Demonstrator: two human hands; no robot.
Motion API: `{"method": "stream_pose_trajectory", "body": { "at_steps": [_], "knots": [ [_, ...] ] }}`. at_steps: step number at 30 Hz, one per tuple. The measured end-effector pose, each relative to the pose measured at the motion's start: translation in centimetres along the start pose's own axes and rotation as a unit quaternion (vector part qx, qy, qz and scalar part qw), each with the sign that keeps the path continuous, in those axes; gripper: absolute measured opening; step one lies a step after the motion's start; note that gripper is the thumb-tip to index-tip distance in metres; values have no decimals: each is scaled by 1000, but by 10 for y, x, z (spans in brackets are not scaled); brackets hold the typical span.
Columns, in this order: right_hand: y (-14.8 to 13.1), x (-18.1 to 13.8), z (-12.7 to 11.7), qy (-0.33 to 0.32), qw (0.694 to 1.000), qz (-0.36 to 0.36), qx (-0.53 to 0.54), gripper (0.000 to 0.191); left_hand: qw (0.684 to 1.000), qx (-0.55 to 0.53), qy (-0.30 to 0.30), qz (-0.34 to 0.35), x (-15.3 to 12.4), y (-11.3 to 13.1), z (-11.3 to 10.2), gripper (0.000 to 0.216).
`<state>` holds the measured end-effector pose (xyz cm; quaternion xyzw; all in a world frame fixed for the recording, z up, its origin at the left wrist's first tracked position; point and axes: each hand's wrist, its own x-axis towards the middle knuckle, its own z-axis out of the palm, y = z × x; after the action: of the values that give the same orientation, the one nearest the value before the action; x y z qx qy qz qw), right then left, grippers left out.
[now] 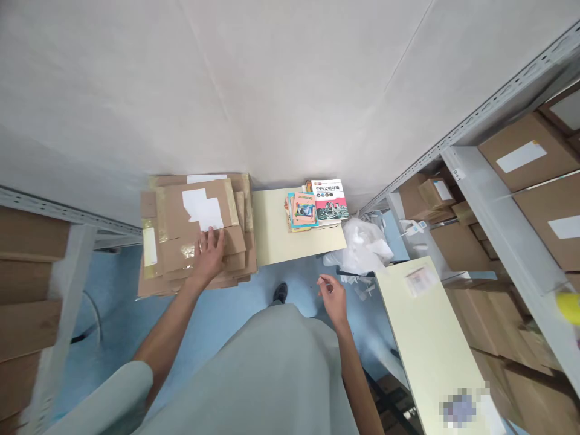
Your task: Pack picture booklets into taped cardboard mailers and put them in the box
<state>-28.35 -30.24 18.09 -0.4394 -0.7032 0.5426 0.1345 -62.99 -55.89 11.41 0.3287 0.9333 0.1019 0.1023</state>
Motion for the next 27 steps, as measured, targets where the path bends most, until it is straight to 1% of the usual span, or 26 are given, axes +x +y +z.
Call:
{"method": "stream_pose_trajectory", "body": {
  "at_steps": [3, 7, 11, 14, 17, 19, 22, 25, 27],
  "knots": [
    [-8, 2, 9, -12, 1000, -3, -8, 56, 1000, 16, 2, 27, 3, -10, 4, 84],
    [-17, 4, 20, -28, 999, -19, -2, 51, 999, 21, 3, 47, 6, -13, 2, 82],
    [-24, 6, 27, -41, 999, -27, 0, 50, 998, 26, -7, 57, 8, -13, -8, 84],
    [-28, 8, 27, -39, 998, -41, -4, 51, 998, 27, -5, 58, 9, -13, -22, 85],
    [-31, 12, 25, -33, 998, -50, -1, 54, 998, 20, 16, 60, 11, -15, -48, 76],
    [-33, 14, 23, -31, 998, -54, 1, 55, 997, 12, 47, 61, 12, -15, -74, 68],
    [-35, 18, 19, -23, 998, -61, 6, 54, 992, -11, 116, 46, 14, -11, -121, 61],
    [-38, 22, 13, -14, 998, -64, 22, 51, 978, -51, 203, -16, 15, 0, -168, 50],
    [-41, 25, 8, -5, 997, -66, 34, 51, 958, -94, 264, -52, 17, 10, -193, 38]
  ]
}}
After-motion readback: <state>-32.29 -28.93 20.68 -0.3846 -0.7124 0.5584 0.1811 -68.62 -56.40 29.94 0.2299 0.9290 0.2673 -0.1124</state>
